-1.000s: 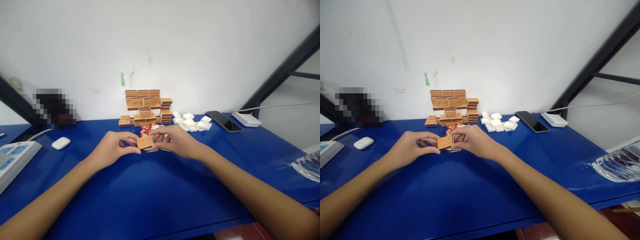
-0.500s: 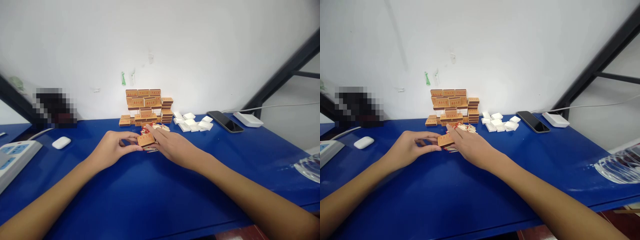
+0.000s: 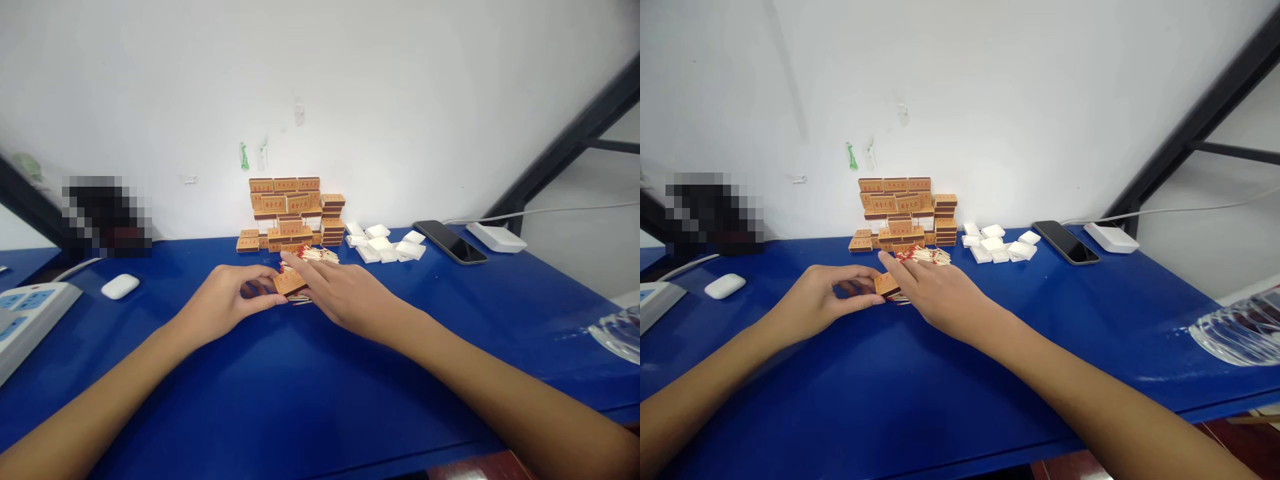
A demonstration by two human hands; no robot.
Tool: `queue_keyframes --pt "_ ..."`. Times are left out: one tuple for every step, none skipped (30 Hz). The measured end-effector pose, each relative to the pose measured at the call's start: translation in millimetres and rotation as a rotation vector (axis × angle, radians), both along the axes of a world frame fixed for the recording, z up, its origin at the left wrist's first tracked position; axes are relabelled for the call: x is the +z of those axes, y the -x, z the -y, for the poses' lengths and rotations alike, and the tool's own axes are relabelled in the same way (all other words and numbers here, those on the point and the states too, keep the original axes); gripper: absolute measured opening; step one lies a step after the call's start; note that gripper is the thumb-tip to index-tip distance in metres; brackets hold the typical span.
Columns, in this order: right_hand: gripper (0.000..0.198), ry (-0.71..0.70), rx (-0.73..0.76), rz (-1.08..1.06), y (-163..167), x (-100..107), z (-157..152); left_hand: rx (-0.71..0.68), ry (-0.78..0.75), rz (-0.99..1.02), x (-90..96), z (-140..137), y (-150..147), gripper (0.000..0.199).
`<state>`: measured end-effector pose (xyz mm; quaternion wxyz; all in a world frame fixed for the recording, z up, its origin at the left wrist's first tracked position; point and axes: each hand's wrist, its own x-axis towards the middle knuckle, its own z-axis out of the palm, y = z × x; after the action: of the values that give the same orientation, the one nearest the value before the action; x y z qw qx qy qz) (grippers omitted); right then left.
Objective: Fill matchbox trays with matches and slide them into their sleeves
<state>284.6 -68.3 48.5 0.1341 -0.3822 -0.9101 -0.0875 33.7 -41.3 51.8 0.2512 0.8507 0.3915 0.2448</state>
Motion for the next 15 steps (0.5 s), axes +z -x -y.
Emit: queue_keyframes --pt "0.062 0.011 -0.010 -0.018 -1 0 -1 0.006 -0.004 -0.017 1.7 -3 4 0.040" --pt "0.062 0.020 -0.025 -0.035 -2 0 -1 0.016 -0.012 -0.043 3.8 -8 9 0.043" --pt "0.061 0.026 -0.044 -0.048 -3 0 -3 0.049 -0.041 -0.061 6.4 -15 17 0.046" --pt "0.061 0.027 -0.065 -0.056 -5 0 -4 0.088 -0.078 -0.071 9.1 -23 26 0.048" --pt "0.060 0.026 -0.084 -0.059 -7 0 -7 0.126 -0.098 -0.091 11.8 -32 37 0.048" --pt "0.059 0.022 -0.102 -0.059 -9 0 -9 0.171 -0.107 -0.120 14.1 -42 48 0.049" --pt "0.058 0.019 -0.117 -0.057 -11 0 -12 0.235 -0.120 -0.130 16.0 -52 59 0.049" --pt "0.056 0.016 -0.128 -0.054 -13 -1 -14 0.302 -0.131 -0.137 17.1 -62 70 0.049" --pt "0.054 0.013 -0.138 -0.049 -15 -2 -17 0.349 -0.122 -0.152 17.5 -72 78 0.051" --pt "0.052 0.010 -0.144 -0.041 -17 -2 -19 0.385 -0.102 -0.159 17.1 -82 84 0.053" --pt "0.048 0.007 -0.147 -0.030 -18 -2 -20 0.408 -0.081 -0.159 16.1 -91 87 0.055" --pt "0.045 0.008 -0.149 -0.017 -19 -2 -22 0.404 -0.086 -0.158 14.5 -99 88 0.056" --pt "0.041 0.013 -0.149 -0.003 -19 -2 -22 0.396 -0.106 -0.150 12.7 -106 87 0.056" --pt "0.038 0.022 -0.150 0.010 -20 -1 -23 0.386 -0.116 -0.146 10.7 -113 84 0.055" --pt "0.034 0.033 -0.156 0.021 -20 -1 -23 0.375 -0.122 -0.143 8.6 -118 80 0.054"
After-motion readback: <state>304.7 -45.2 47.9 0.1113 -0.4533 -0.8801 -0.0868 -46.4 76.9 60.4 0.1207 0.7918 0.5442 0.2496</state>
